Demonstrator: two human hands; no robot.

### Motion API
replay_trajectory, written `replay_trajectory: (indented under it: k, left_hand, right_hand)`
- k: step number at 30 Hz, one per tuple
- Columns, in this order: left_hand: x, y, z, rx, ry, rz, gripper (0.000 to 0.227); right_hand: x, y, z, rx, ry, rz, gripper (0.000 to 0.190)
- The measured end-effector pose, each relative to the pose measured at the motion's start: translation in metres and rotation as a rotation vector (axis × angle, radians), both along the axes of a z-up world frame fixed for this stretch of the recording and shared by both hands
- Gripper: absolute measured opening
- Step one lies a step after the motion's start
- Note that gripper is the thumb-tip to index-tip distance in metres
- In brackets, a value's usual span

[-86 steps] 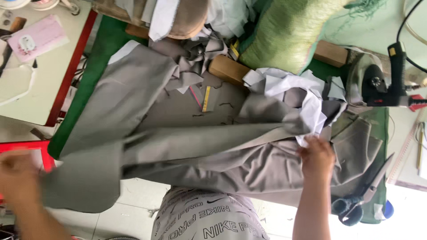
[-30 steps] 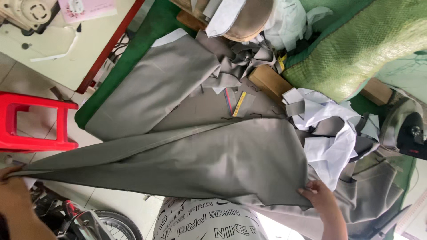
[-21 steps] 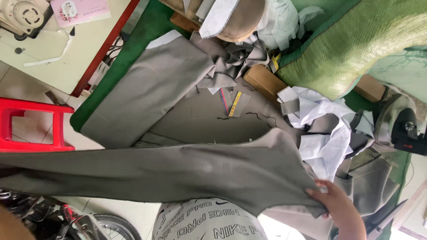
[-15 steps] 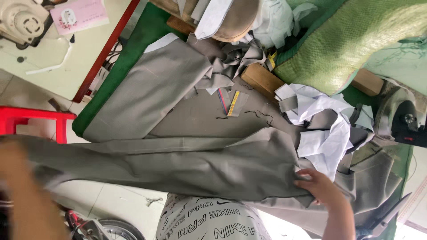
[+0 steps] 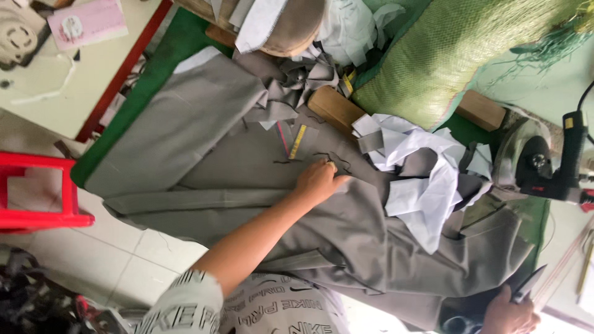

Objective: The person uses shears to cut a small piece of gray fabric, then lays out a larger piece of gray fabric on the table, smoothing and folding it while handling the shears.

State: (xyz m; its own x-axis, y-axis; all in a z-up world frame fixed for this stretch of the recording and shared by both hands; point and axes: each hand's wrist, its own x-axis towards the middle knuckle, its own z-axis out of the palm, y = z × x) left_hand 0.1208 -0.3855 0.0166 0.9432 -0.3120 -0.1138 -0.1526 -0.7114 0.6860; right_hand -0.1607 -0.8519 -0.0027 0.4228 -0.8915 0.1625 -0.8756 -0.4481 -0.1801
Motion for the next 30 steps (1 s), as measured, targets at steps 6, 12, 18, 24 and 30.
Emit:
replay_trajectory:
  k: [6,12,18,24,30]
  left_hand:
    - [0.038,-0.044,0.02,0.331,0.451,-0.017,0.037]
    - [0.002,-0.015,0.099,-0.238,0.658,0.057,0.021]
    - [-0.022,0.004,0.101,-0.544,0.981,0.011,0.029]
    - [-0.034,0.016,0.121,-0.429,0.903,-0.197,0.033]
    - [-0.038,0.014,0.129,-0.361,0.835,-0.212,0.03]
  right_hand:
    - [-0.009,-0.045,-0.025,0.055,-0.086,0.044,0.05]
    - [0.007,0.039,0.097,0.129,-0.411,-0.001,0.033]
    - [0.015,0.117,0.086,0.082,0.292,0.517,0.058]
    - [0.064,0.246,0.1,0.804,0.068,0.853,0.04]
    - [0.072,0.259,0.111,0.536,0.343,0.983,0.047]
